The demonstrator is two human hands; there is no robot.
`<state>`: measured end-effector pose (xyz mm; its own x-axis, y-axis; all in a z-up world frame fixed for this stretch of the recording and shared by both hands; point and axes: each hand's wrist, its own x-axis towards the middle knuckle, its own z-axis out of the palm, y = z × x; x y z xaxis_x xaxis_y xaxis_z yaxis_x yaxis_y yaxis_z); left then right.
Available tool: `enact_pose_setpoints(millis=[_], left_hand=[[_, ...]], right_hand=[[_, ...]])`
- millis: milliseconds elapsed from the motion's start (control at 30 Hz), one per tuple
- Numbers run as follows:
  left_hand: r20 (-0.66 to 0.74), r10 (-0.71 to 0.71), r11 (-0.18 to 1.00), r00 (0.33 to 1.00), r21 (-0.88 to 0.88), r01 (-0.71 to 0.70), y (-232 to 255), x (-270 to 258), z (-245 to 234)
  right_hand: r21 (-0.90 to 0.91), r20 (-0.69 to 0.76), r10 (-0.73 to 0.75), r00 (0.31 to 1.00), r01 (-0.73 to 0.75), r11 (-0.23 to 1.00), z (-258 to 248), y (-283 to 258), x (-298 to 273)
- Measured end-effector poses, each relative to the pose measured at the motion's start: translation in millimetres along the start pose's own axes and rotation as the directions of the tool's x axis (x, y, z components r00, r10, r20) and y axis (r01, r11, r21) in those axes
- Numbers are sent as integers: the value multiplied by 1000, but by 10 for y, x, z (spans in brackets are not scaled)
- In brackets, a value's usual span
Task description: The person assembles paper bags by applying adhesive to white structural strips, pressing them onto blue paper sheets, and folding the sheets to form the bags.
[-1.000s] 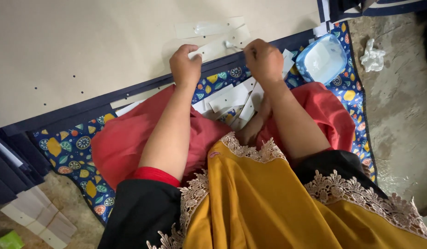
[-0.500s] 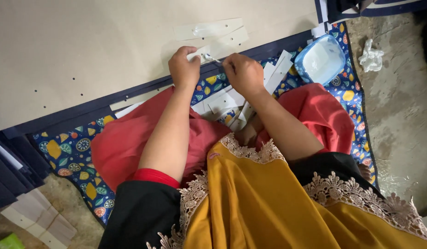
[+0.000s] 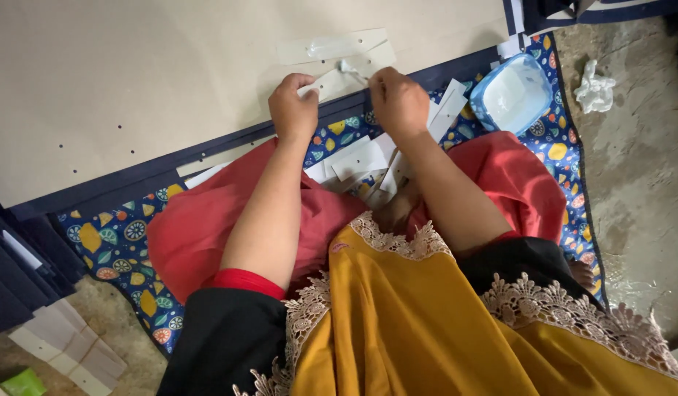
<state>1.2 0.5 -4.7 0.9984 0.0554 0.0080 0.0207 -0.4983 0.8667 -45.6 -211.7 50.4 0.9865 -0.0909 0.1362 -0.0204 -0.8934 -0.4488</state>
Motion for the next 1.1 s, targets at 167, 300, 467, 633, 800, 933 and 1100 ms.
enact_pose_setpoints(millis=[167,300,467,633,800,933,1100], left_hand=[[38,-72,997,997,-12,73,161,-23,-92],[30,-46,999,998,-16,46,122,-24,-83],[-35,-110,992,993,56,111,9,-13,67],[-26,-116,991,993,62,117,53,-12,58],[-22,-144,986,989,82,145,85,-33,26],[-20,-137,987,990,82,138,-11,2,81],[-17,-127,989,992,76,128,49,-19,37]], right_hand=[[-40,87,111,990,-107,993,-163,47,-83],[-21,108,25,994,-23,1000,34,68,-167],[-219,76,110,991,-91,972,263,-56,-241],[-218,72,156,985,-137,966,189,249,-88],[-247,-6,198,980,-194,950,146,271,-116],[-399,-36,136,990,-139,906,374,102,-268],[-178,62,17,998,-6,984,192,-175,-286]])
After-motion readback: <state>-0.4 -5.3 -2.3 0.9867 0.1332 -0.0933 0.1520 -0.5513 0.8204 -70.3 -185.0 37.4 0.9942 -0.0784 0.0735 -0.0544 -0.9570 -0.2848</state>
